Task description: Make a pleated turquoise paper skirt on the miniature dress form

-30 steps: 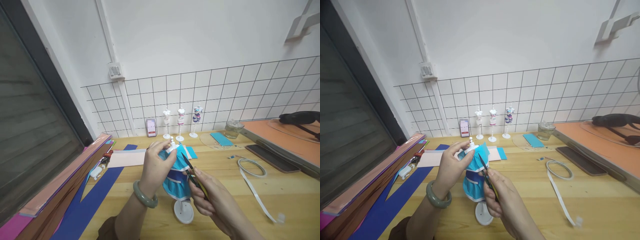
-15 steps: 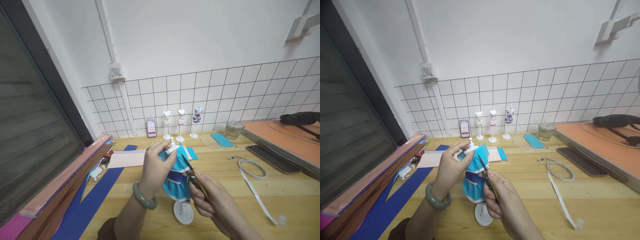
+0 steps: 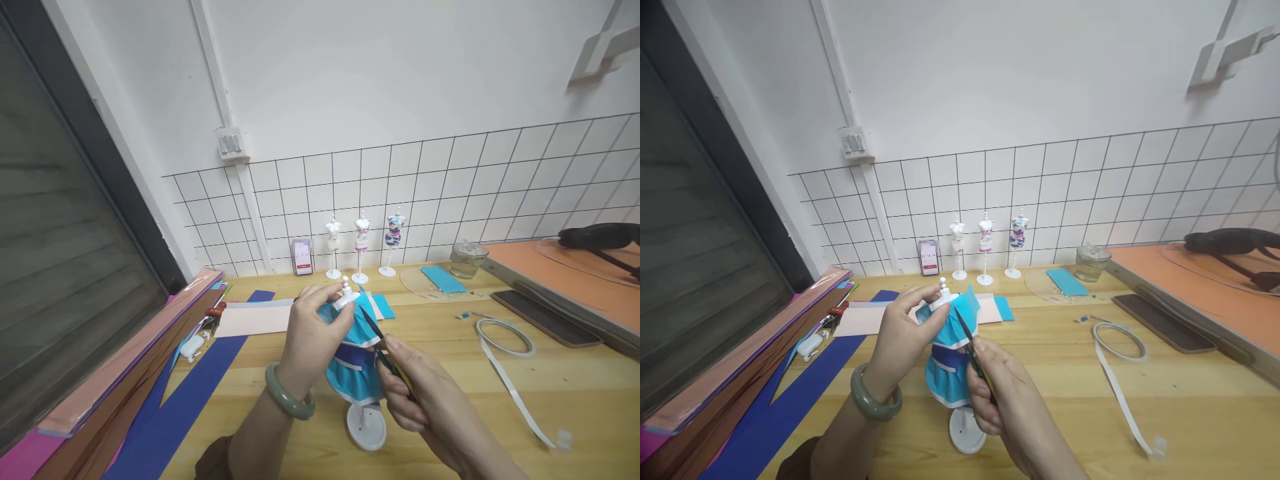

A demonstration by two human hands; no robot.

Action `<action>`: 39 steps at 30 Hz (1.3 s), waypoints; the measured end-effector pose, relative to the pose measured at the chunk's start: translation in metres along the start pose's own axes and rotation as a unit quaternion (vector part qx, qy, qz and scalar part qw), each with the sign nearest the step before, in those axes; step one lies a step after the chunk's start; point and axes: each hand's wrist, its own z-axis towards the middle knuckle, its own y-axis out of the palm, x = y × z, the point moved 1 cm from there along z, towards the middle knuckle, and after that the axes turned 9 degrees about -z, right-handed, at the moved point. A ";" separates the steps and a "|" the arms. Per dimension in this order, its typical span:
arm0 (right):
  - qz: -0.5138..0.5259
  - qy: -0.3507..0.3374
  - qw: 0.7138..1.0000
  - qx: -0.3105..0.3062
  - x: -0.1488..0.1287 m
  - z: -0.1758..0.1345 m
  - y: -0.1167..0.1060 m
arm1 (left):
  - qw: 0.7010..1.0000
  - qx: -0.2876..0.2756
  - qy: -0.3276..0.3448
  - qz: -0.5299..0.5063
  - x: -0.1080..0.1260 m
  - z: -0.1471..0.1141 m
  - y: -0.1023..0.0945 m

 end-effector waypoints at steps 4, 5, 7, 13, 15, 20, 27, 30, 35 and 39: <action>-0.006 -0.005 1.000 0.005 0.003 0.001 0.000 | 1.000 0.001 0.002 0.000 0.001 0.000 0.000; -0.007 -0.006 1.000 0.006 0.003 0.001 0.000 | 1.000 0.002 0.003 0.001 0.001 0.000 0.000; -0.009 -0.010 1.000 0.005 0.004 0.002 0.000 | 1.000 0.003 0.005 0.002 0.001 -0.001 0.001; -0.009 -0.010 1.000 0.008 0.004 0.003 0.001 | 1.000 0.005 -0.002 0.004 -0.001 0.000 0.002; -0.008 -0.012 1.000 0.006 0.003 0.003 0.001 | 1.000 0.007 -0.001 0.006 -0.002 0.000 0.003; -0.002 -0.013 1.000 0.001 0.003 0.004 0.001 | 1.000 0.000 -0.002 0.004 -0.002 0.000 0.004; -0.006 -0.017 1.000 0.004 0.003 0.005 0.001 | 1.000 -0.003 -0.004 0.001 -0.002 -0.001 0.003; -0.009 -0.018 1.000 0.005 0.004 0.006 0.000 | 1.000 -0.002 -0.006 0.000 -0.002 -0.001 0.003; -0.015 -0.029 0.999 0.002 0.006 0.006 0.000 | 1.000 -0.003 -0.007 0.000 -0.003 -0.001 0.002; -0.018 -0.028 0.999 0.014 0.007 0.005 0.001 | 1.000 0.000 -0.013 -0.004 -0.004 -0.001 0.002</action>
